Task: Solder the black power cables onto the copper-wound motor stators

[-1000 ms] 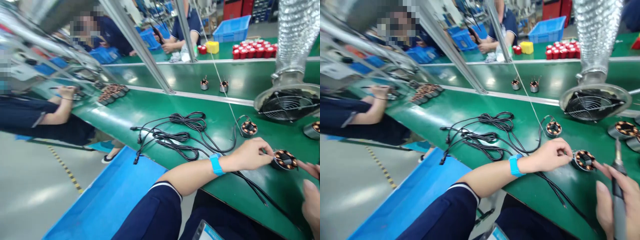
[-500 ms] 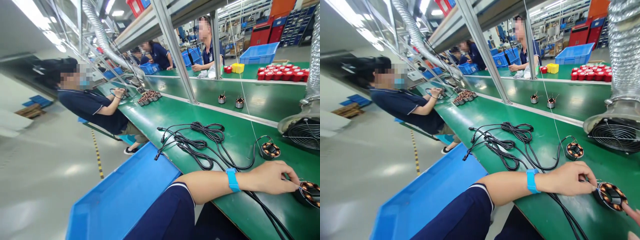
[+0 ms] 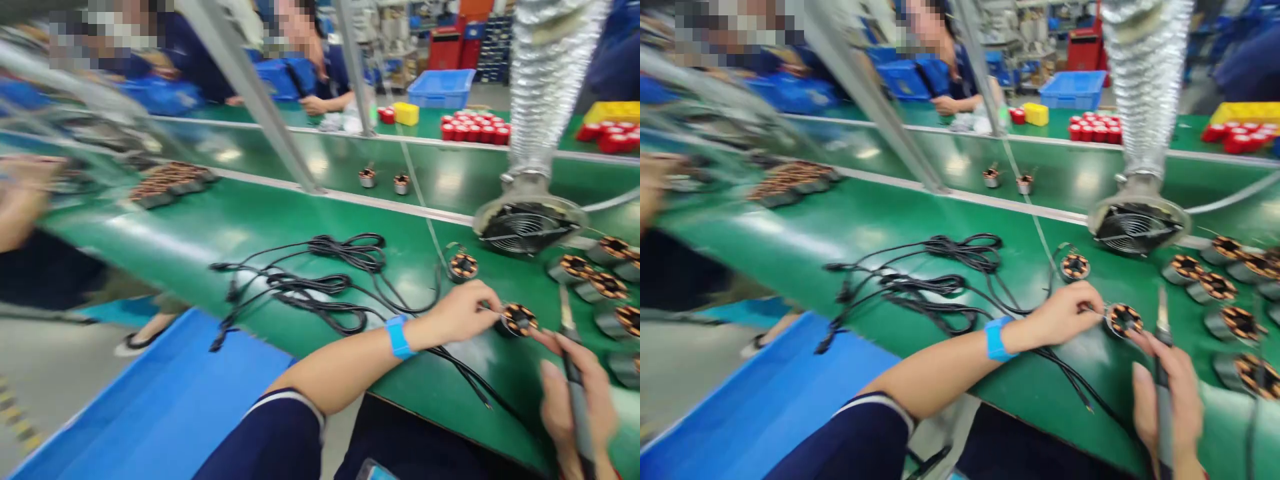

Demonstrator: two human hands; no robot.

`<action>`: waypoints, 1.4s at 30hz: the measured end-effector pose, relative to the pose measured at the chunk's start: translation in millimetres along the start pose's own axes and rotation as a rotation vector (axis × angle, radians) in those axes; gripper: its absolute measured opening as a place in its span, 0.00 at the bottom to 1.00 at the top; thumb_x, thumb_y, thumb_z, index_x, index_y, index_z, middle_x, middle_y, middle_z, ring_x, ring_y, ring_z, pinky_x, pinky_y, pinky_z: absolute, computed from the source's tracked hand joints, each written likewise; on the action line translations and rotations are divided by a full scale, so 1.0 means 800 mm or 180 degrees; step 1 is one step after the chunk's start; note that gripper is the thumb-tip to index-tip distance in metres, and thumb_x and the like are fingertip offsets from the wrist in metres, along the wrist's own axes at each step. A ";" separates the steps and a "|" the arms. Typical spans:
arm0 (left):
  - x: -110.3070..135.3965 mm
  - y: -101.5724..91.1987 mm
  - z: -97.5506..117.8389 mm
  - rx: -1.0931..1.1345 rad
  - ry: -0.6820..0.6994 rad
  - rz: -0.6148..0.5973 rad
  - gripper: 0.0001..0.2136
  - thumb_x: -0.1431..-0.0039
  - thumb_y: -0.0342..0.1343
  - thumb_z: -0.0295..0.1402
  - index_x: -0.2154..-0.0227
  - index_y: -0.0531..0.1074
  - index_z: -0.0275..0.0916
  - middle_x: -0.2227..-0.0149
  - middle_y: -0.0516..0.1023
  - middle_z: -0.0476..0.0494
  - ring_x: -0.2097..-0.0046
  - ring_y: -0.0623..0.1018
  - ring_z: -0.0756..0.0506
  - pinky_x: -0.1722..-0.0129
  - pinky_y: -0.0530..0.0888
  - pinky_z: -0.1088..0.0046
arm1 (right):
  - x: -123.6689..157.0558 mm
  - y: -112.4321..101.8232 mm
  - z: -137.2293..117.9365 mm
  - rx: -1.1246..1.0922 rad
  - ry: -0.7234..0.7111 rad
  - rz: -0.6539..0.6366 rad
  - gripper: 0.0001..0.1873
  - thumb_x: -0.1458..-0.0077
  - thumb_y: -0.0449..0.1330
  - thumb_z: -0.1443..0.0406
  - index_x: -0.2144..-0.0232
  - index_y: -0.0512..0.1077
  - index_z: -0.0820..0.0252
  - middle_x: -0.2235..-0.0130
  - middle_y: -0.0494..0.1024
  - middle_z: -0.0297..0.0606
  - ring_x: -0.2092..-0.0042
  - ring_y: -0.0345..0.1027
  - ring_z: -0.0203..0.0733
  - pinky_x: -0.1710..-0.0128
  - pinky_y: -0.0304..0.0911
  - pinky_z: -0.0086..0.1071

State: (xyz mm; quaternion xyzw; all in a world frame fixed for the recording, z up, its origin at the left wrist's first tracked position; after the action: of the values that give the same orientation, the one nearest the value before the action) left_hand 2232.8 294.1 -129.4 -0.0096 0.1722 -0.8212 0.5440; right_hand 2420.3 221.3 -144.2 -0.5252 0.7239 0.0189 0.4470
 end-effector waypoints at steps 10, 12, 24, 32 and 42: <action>0.000 -0.008 -0.005 -0.0008 -0.0407 -0.0030 0.03 0.46 0.54 0.30 0.72 0.70 0.36 0.66 0.71 0.46 0.64 0.71 0.49 0.63 0.68 0.73 | -0.010 0.004 -0.036 -0.0177 -0.0019 -0.0324 0.23 0.42 0.55 0.69 0.45 0.63 0.54 0.55 0.78 0.39 0.52 0.67 0.46 0.52 0.65 0.46; 0.000 -0.009 -0.005 -0.0024 -0.0426 -0.0005 0.04 0.46 0.54 0.32 0.72 0.70 0.37 0.66 0.72 0.46 0.63 0.71 0.49 0.62 0.68 0.72 | -0.011 0.004 -0.039 -0.0216 -0.0028 -0.0351 0.22 0.42 0.54 0.70 0.45 0.63 0.55 0.55 0.78 0.39 0.53 0.67 0.46 0.52 0.65 0.45; -0.004 -0.014 -0.005 -0.0026 -0.0560 0.0064 0.07 0.49 0.56 0.36 0.74 0.71 0.38 0.66 0.74 0.45 0.65 0.72 0.48 0.63 0.71 0.72 | -0.018 0.006 -0.047 -0.0299 -0.0100 -0.0238 0.21 0.42 0.53 0.69 0.46 0.63 0.55 0.58 0.78 0.38 0.55 0.69 0.44 0.55 0.68 0.43; -0.005 -0.016 -0.008 0.0042 -0.0709 0.0065 0.09 0.52 0.59 0.39 0.75 0.72 0.38 0.65 0.74 0.45 0.67 0.72 0.49 0.67 0.70 0.74 | -0.022 0.006 -0.048 -0.0344 -0.0152 -0.0141 0.21 0.42 0.53 0.67 0.46 0.63 0.54 0.58 0.79 0.37 0.55 0.68 0.44 0.55 0.67 0.41; -0.001 -0.011 -0.003 0.0748 -0.1703 -0.0600 0.14 0.52 0.60 0.39 0.67 0.68 0.34 0.78 0.71 0.51 0.79 0.68 0.54 0.79 0.66 0.79 | -0.015 0.002 -0.048 -0.0329 -0.0122 -0.0248 0.22 0.43 0.54 0.70 0.46 0.63 0.56 0.57 0.78 0.38 0.54 0.67 0.43 0.52 0.65 0.41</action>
State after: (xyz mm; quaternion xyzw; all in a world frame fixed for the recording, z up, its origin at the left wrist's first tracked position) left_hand 2224.9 298.4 -129.3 -0.1785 -0.0750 -0.8506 0.4889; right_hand 2395.6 211.9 -113.8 -0.5748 0.6922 0.0490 0.4335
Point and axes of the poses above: each hand's wrist, its own x-axis away from the middle knuckle, its own y-axis out of the palm, z = x × y, the point moved 4 cm from there along -x, towards the middle knuckle
